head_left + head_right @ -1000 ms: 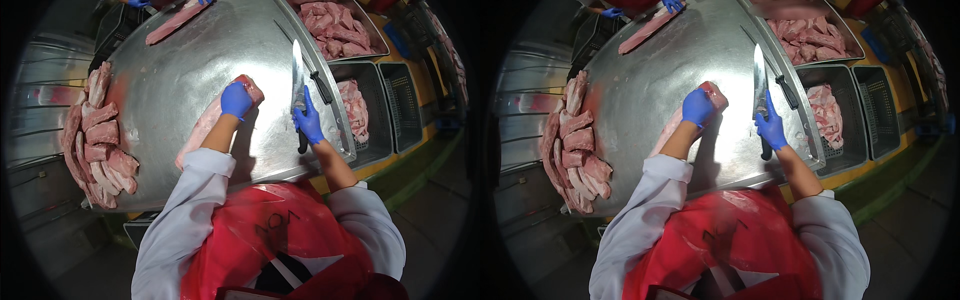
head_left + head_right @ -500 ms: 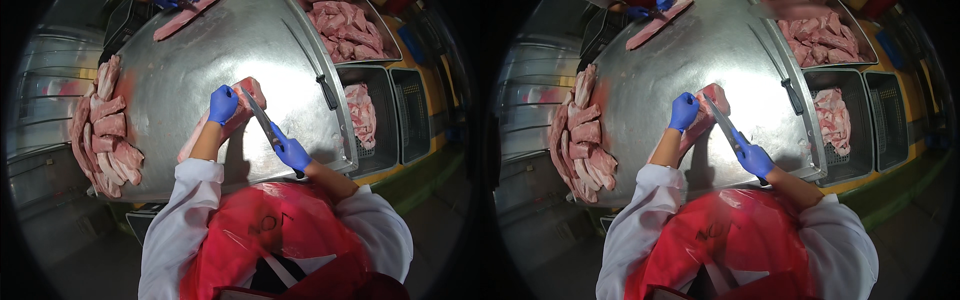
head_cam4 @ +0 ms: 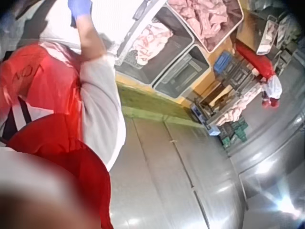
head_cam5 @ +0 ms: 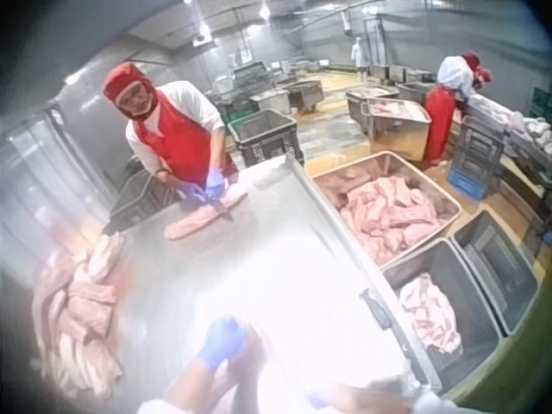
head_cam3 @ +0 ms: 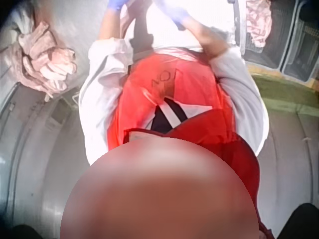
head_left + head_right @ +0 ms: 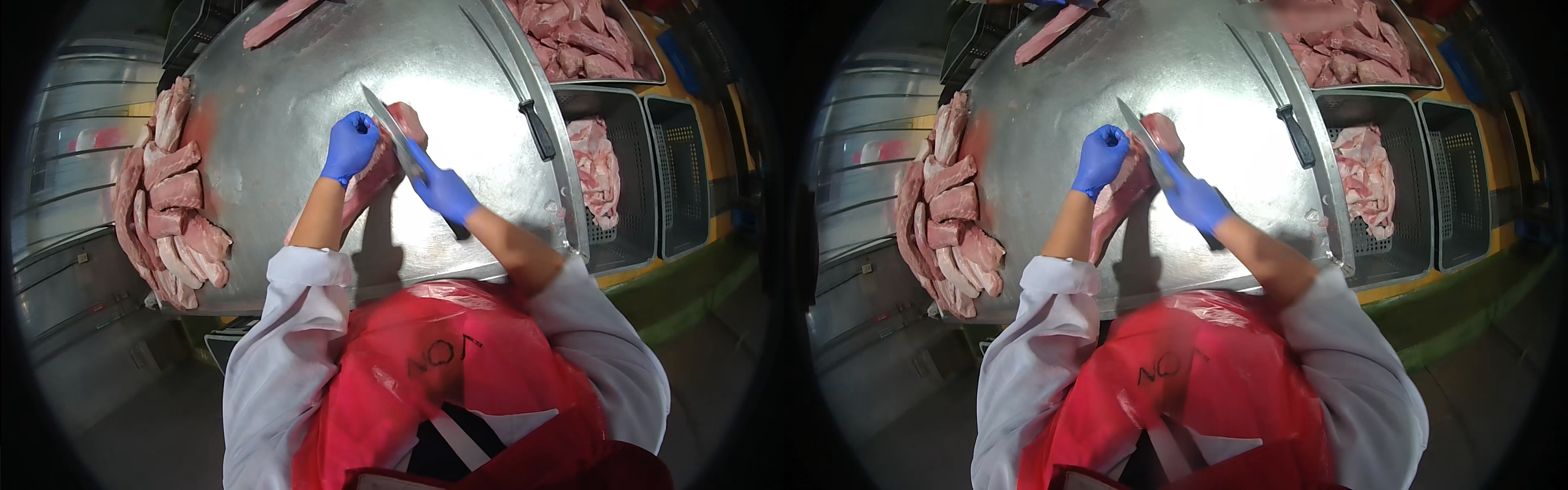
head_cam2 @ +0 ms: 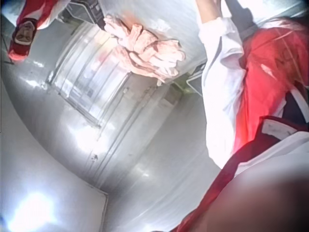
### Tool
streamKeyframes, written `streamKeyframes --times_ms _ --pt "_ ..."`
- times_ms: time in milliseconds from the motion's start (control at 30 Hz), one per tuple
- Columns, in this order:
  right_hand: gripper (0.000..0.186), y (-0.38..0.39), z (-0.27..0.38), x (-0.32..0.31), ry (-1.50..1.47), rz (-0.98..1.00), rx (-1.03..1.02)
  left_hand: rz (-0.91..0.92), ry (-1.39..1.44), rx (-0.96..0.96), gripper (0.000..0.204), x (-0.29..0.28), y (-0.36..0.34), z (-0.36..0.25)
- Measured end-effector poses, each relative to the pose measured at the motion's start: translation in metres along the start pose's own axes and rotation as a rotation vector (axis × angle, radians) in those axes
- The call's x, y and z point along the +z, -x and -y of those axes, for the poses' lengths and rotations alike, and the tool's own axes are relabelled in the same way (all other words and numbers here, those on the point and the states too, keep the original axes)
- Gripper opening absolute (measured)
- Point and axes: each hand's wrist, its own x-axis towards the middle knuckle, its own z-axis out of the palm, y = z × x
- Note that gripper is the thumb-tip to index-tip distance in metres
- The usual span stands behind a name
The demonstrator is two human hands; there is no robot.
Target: The person trims fat and connective tissue from large pork loins using a boning knife on a stainless steel table. They repeatedly lift and rotate the meat, remove trimmed pieces, and place finished loins into a nearby basket.
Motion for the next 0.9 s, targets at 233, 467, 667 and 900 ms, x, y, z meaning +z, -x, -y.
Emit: streamKeyframes --times_ms 233,467,667,900 --pt "0.071 0.037 -0.004 0.011 -0.097 0.091 -0.022 -0.067 0.130 -0.054 0.008 -0.016 -0.014 -0.004" --pt "0.075 -0.068 0.036 -0.006 -0.212 0.076 -0.019 0.054 0.138 -0.112 0.009 -0.021 -0.009 -0.057" --pt "0.075 0.040 -0.027 0.022 -0.243 0.211 -0.169 -0.043 0.301 -0.113 0.008 -0.037 -0.027 -0.027" --pt "0.075 -0.052 0.015 0.028 -0.166 0.203 0.018 0.031 0.488 -0.140 0.010 -0.041 -0.026 -0.035"
